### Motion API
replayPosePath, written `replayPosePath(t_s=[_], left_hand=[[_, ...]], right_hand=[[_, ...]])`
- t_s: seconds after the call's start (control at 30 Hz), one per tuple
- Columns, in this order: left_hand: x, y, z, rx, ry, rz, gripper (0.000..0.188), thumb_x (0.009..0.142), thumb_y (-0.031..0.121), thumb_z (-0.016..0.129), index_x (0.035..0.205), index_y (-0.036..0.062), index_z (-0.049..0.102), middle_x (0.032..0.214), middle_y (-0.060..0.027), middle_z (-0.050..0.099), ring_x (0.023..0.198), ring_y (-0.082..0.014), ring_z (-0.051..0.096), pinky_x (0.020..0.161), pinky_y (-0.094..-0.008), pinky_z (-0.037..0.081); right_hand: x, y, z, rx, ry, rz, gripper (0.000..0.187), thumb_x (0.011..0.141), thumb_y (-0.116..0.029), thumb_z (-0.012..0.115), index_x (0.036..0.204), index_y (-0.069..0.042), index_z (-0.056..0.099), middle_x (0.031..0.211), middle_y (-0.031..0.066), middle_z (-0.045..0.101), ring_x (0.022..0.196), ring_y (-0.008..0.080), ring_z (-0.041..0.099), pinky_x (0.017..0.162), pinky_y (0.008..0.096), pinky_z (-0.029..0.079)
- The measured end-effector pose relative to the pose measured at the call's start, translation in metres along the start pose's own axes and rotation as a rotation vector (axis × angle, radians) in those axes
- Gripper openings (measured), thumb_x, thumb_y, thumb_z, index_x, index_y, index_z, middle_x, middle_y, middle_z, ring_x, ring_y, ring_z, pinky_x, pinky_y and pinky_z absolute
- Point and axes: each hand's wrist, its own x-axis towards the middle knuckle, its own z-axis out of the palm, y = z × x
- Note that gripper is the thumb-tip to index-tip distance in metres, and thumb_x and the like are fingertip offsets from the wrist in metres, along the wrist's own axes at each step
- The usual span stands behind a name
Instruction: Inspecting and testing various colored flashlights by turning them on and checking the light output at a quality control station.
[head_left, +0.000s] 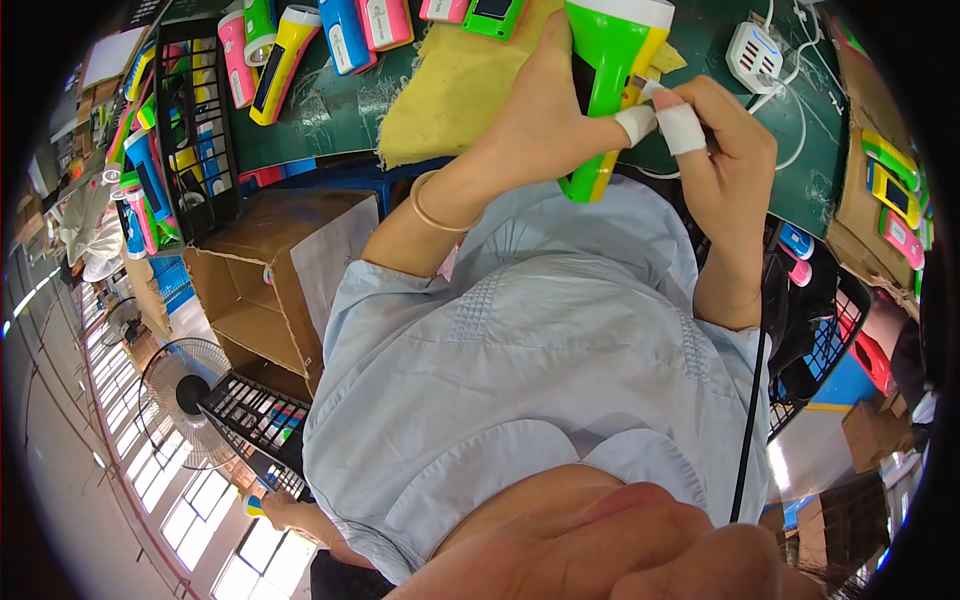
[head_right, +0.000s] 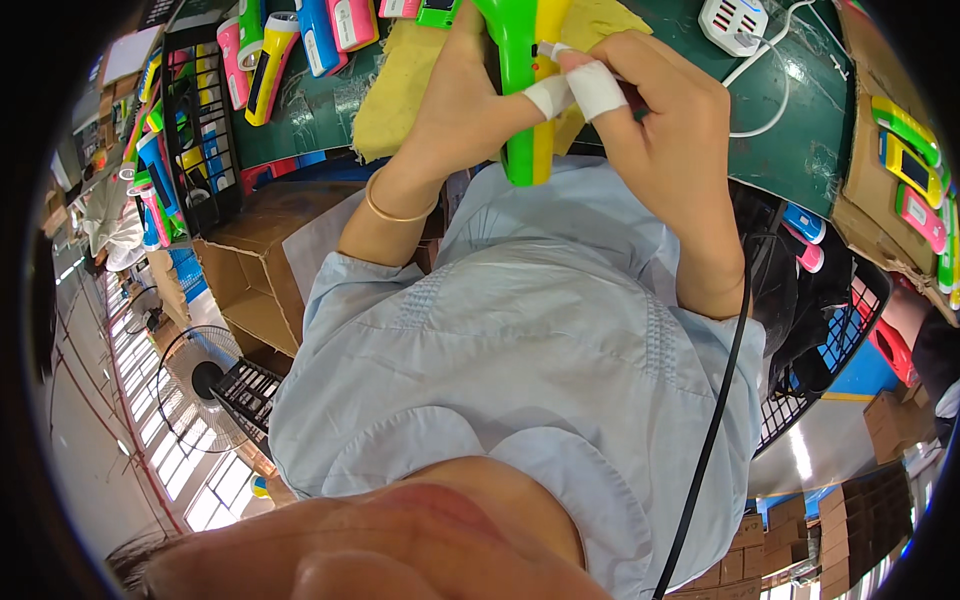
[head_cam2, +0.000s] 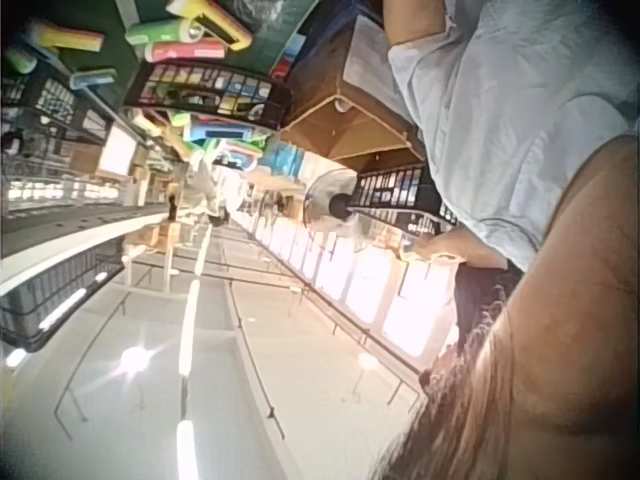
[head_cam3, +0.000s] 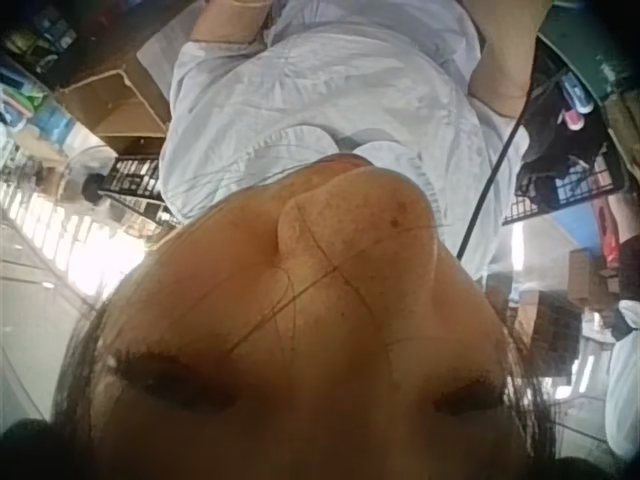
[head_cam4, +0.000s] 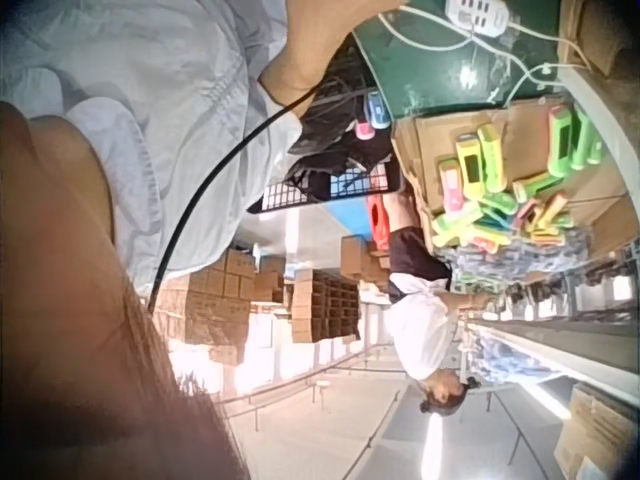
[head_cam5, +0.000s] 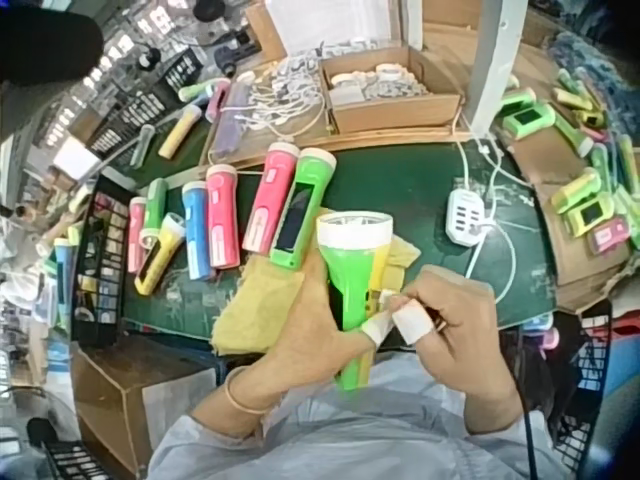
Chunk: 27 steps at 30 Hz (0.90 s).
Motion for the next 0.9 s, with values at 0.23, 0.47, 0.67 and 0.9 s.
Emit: replayPosePath(t_s=[0.23, 0.47, 0.67, 0.9], left_hand=[[0.003, -0.007, 0.009, 0.203, 0.171, 0.181, 0.07, 0.068, 0.014, 0.074, 0.121, -0.0033, 0.033, 0.102, -0.0184, 0.049, 0.095, -0.0278, 0.051, 0.082, -0.0359, 0.043], [0.001, -0.011, 0.013, 0.154, 0.124, 0.055, 0.065, 0.068, 0.011, 0.071, 0.119, -0.0036, 0.033, 0.1, -0.0201, 0.05, 0.089, -0.0303, 0.053, 0.078, -0.0379, 0.044], [0.013, -0.026, 0.021, 0.159, 0.193, 0.119, 0.063, 0.07, 0.012, 0.07, 0.118, -0.0031, 0.033, 0.099, -0.0209, 0.052, 0.089, -0.0321, 0.054, 0.077, -0.0399, 0.044], [0.02, -0.027, -0.009, -0.24, 0.247, 0.054, 0.04, 0.085, 0.01, 0.056, 0.12, -0.0005, 0.041, 0.101, -0.0076, 0.05, 0.089, -0.0168, 0.052, 0.078, -0.0275, 0.042]], right_hand=[[0.002, -0.006, 0.002, -0.067, 0.003, -0.016, 0.014, 0.08, -0.012, 0.063, 0.075, 0.001, 0.058, 0.06, 0.0074, 0.049, 0.046, 0.0161, 0.045, 0.044, 0.0263, 0.034], [0.004, -0.003, -0.004, -0.224, -0.066, -0.021, 0.015, 0.08, -0.014, 0.062, 0.075, -0.001, 0.058, 0.062, 0.0098, 0.053, 0.049, 0.0243, 0.05, 0.044, 0.0324, 0.037], [0.007, -0.002, 0.015, -0.365, 0.091, -0.116, 0.018, 0.08, -0.017, 0.063, 0.071, -0.004, 0.055, 0.06, 0.0111, 0.05, 0.052, 0.03, 0.051, 0.044, 0.0356, 0.038], [-0.016, -0.004, -0.012, 0.006, 0.136, 0.138, 0.025, 0.084, 0.001, 0.049, 0.105, -0.006, 0.061, 0.068, 0.0032, 0.055, 0.055, 0.0044, 0.044, 0.05, 0.0185, 0.037]])
